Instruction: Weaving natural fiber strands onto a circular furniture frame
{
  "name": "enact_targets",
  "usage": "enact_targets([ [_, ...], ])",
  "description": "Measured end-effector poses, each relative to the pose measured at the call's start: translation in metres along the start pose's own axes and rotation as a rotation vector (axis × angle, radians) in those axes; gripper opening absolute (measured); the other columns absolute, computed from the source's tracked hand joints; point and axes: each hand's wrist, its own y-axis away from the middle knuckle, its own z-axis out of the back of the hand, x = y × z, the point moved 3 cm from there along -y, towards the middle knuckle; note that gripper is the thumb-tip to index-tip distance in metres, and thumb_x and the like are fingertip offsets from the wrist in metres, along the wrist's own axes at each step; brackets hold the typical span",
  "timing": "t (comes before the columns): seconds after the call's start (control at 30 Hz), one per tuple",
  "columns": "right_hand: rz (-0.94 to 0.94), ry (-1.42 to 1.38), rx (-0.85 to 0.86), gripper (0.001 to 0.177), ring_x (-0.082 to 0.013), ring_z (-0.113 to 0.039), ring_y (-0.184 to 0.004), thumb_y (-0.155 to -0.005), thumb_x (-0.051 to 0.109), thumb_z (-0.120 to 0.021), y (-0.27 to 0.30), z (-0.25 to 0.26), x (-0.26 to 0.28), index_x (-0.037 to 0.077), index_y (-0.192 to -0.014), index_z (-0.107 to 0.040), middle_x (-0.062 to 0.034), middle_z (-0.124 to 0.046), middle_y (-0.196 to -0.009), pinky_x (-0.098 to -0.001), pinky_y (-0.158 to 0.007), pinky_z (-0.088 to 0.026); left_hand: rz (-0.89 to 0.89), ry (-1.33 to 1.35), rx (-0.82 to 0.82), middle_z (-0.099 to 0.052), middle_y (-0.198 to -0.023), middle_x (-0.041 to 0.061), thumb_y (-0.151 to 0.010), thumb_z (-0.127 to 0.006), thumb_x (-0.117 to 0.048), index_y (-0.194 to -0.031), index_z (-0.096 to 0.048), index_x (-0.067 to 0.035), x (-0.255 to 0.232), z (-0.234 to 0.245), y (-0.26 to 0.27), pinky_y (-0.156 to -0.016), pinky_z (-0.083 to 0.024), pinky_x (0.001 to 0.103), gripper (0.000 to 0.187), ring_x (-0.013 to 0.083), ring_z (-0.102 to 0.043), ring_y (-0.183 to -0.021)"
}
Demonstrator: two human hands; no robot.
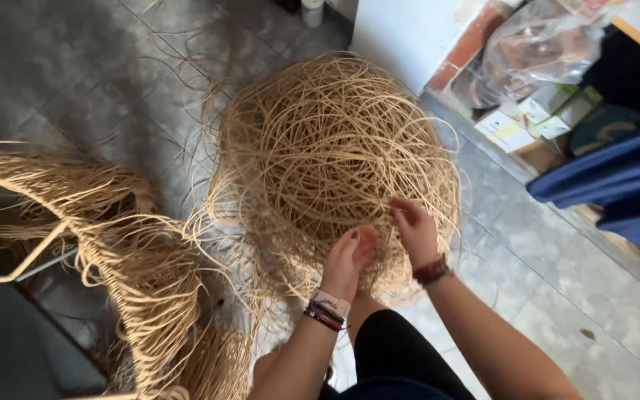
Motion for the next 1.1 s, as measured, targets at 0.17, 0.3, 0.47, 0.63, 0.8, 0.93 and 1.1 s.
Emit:
enact_targets([
  [0.17,-0.195,0.176,0.128,0.072,-0.0427,-0.034,-0.148,-0.096,0.026,-0.064,-0.079,-0.032,-0.017,0.003,-0.157,-0.035,-0.0258,-0.039,-0.159,-0.0558,-0.122,-0.025,0.07,0.119,0.01,-0.069,-0.123,0.012,-0.11,-0.045,-0.037,-0.132,-0.065,-0.007,0.032,0.007,-0.036,-0.1,-0.051,0.037,0.042,0.0249,-0.065,-0.116],
  [0.3,-0.367,-0.327,0.392,0.034,-0.0067,-0.047,-0.061,-0.107,0.023,-0.047,-0.132,-0.045,-0.128,0.011,-0.139,-0.045,0.0039,-0.048,-0.087,-0.0179,-0.045,-0.038,0.189,0.102,0.048,-0.06,-0.141,0.015,-0.111,-0.041,-0.045,-0.146,-0.054,-0.007,0.071,0.02,-0.055,-0.102,-0.049,0.042,0.053,0.0292,-0.059,-0.127],
  [0.47,0.265,0.39,0.198,0.023,-0.0331,-0.067,-0.068,-0.1,0.022,-0.065,-0.06,0.004,-0.042,0.009,-0.082,-0.07,-0.0133,-0.067,-0.068,-0.0411,-0.065,-0.052,0.344,0.371,0.214,-0.049,-0.147,0.015,-0.103,-0.04,-0.076,-0.157,-0.037,-0.011,0.048,-0.034,-0.048,-0.094,-0.053,0.048,0.084,0.0323,-0.053,-0.127],
  [0.63,0.253,0.284,0.222,0.039,-0.0204,-0.043,-0.047,-0.091,0.018,-0.072,0.038,0.081,0.067,0.008,-0.056,-0.057,-0.0064,-0.05,-0.047,-0.0311,-0.049,-0.038,0.151,0.55,0.077,-0.065,-0.101,0.008,-0.108,-0.041,-0.053,-0.126,-0.055,-0.008,-0.038,-0.083,-0.054,-0.071,-0.056,0.036,0.051,0.0226,-0.065,-0.087],
  [0.8,0.201,0.233,0.241,0.028,-0.01,-0.056,-0.063,-0.094,0.031,-0.067,0.059,0.146,0.111,0.009,-0.077,-0.072,0.0011,-0.062,-0.067,-0.0249,-0.059,-0.044,0.044,0.67,-0.135,-0.048,-0.06,-0.007,-0.114,-0.038,-0.039,-0.095,-0.062,-0.011,-0.121,-0.128,-0.003,-0.041,-0.027,0.02,0.041,0.0047,-0.032,-0.043],
  [0.93,-0.134,0.196,0.379,0.042,-0.0415,-0.062,-0.117,-0.101,0.031,-0.051,0.035,0.128,0.185,0.007,-0.129,-0.07,-0.0231,-0.067,-0.132,-0.0508,-0.098,-0.045,-0.177,-0.039,0.076,-0.06,-0.073,-0.002,-0.115,-0.034,-0.029,-0.092,-0.062,-0.012,-0.088,-0.174,0.049,-0.062,-0.042,0.022,0.04,0.0119,-0.057,-0.065],
  [1.1,-0.404,-0.106,0.636,0.044,-0.018,-0.071,-0.07,-0.105,0.016,-0.045,0.013,0.088,0.173,-0.006,-0.143,-0.051,-0.0144,-0.073,-0.085,-0.0263,-0.071,-0.056,-0.448,-1.275,0.1,-0.068,-0.068,-0.004,-0.106,-0.042,-0.038,-0.079,-0.06,-0.024,-0.021,-0.168,0.081,-0.068,-0.057,0.034,0.035,0.0231,-0.074,-0.077],
])
